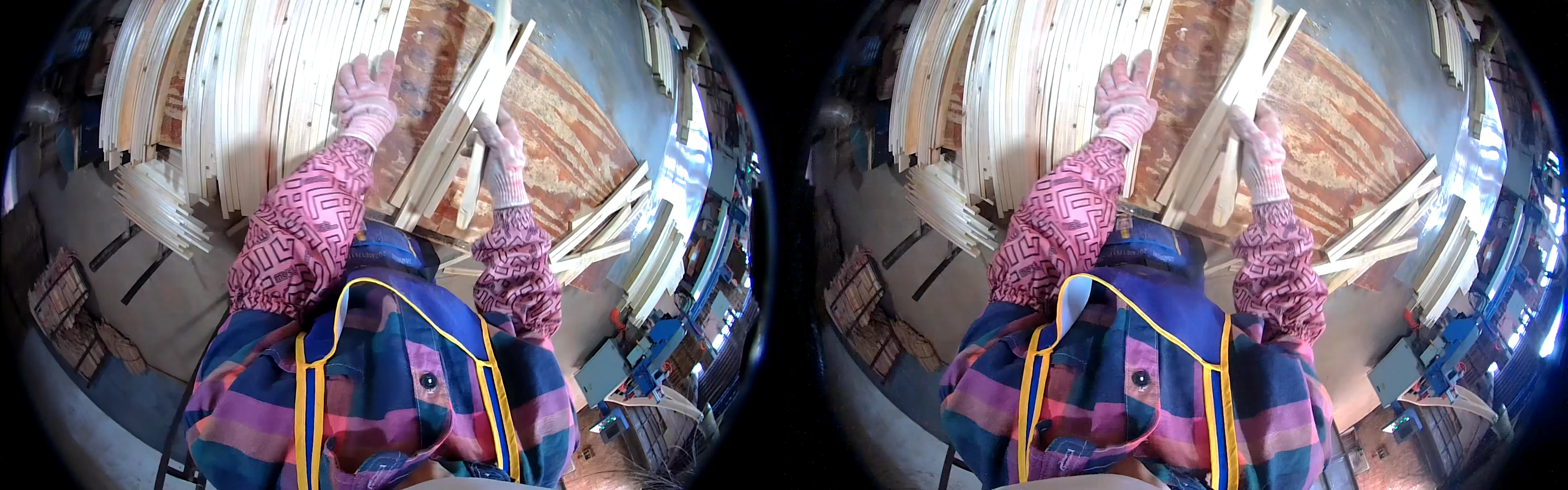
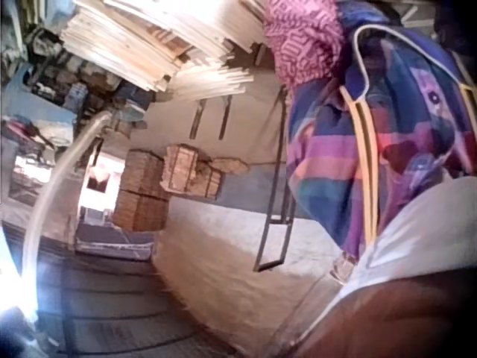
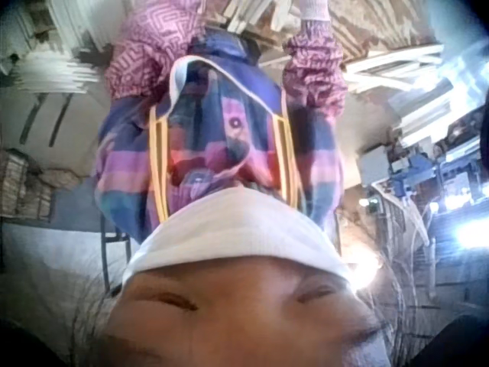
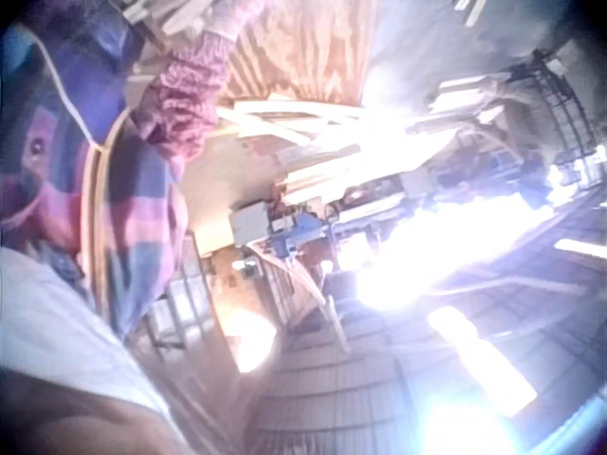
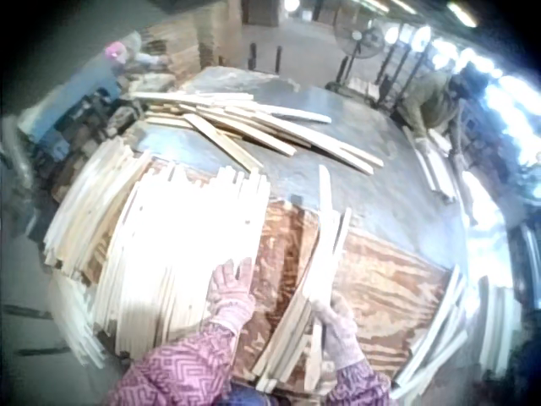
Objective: The person gathers thin wooden slats from a pile on a workbench and stacks them into neat bundles. They repeatedly pick up individual slats, align them, and place them into a growing stack, occasionally moving the entire stack to a different location on the bench.
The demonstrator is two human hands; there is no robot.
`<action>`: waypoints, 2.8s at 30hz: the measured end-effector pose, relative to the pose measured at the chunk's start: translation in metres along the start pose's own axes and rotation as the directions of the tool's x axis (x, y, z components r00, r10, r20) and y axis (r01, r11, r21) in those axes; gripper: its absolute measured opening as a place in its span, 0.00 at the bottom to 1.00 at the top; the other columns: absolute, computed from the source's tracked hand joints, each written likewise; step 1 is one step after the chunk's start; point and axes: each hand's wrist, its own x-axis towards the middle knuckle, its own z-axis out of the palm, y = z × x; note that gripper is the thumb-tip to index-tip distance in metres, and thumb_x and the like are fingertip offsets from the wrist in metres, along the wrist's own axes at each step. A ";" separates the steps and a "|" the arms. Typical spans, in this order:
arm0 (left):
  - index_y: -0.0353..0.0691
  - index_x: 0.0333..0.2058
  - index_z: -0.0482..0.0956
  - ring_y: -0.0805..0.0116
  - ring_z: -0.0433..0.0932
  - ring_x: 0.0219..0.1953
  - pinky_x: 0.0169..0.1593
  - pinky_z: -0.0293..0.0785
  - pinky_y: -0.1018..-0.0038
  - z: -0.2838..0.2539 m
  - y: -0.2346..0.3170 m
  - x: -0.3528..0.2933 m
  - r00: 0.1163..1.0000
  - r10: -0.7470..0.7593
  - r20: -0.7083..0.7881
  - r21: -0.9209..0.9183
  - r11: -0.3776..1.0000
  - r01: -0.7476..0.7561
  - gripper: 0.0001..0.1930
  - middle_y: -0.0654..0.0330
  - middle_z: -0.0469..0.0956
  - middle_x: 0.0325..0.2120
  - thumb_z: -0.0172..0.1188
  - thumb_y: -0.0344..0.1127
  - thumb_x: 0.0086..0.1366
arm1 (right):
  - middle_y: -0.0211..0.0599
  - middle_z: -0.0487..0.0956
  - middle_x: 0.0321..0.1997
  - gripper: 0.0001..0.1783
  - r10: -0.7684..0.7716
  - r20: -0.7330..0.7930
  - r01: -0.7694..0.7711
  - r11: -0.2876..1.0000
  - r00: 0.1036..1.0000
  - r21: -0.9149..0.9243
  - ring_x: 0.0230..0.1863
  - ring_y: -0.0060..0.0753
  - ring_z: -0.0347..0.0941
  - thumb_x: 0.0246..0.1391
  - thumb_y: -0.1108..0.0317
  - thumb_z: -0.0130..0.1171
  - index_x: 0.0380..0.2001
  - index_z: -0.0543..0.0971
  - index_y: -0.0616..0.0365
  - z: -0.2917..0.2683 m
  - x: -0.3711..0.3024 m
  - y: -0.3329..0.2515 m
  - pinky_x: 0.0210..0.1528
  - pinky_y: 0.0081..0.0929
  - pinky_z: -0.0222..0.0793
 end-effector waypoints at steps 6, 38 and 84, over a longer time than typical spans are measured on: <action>0.65 0.68 0.57 0.53 0.59 0.65 0.63 0.61 0.53 -0.086 -0.051 0.026 0.461 0.594 -0.659 0.355 0.786 -0.506 0.41 0.57 0.59 0.64 0.64 0.45 0.57 | 0.47 0.77 0.54 0.41 -0.086 0.415 0.413 0.394 0.906 -0.821 0.55 0.47 0.74 0.50 0.59 0.67 0.65 0.62 0.56 0.038 0.019 -0.029 0.53 0.39 0.74; 0.61 0.67 0.59 0.50 0.59 0.68 0.53 0.73 0.39 0.196 -0.656 0.030 0.694 -0.495 0.523 -0.504 0.477 0.720 0.24 0.58 0.45 0.72 0.40 0.44 0.73 | 0.49 0.73 0.54 0.31 -0.474 -0.100 0.289 0.676 0.875 -0.678 0.56 0.39 0.67 0.55 0.71 0.55 0.61 0.64 0.73 0.130 -0.060 0.089 0.62 0.34 0.60; 0.43 0.59 0.72 0.50 0.71 0.55 0.61 0.66 0.64 -0.042 -0.253 -0.105 0.783 -0.548 -0.294 -0.536 0.773 0.340 0.29 0.48 0.73 0.52 0.66 0.38 0.58 | 0.55 0.75 0.54 0.55 -0.153 -0.269 -0.222 0.267 0.951 -0.938 0.49 0.60 0.76 0.43 0.54 0.66 0.72 0.49 0.40 -0.138 -0.085 0.120 0.50 0.49 0.75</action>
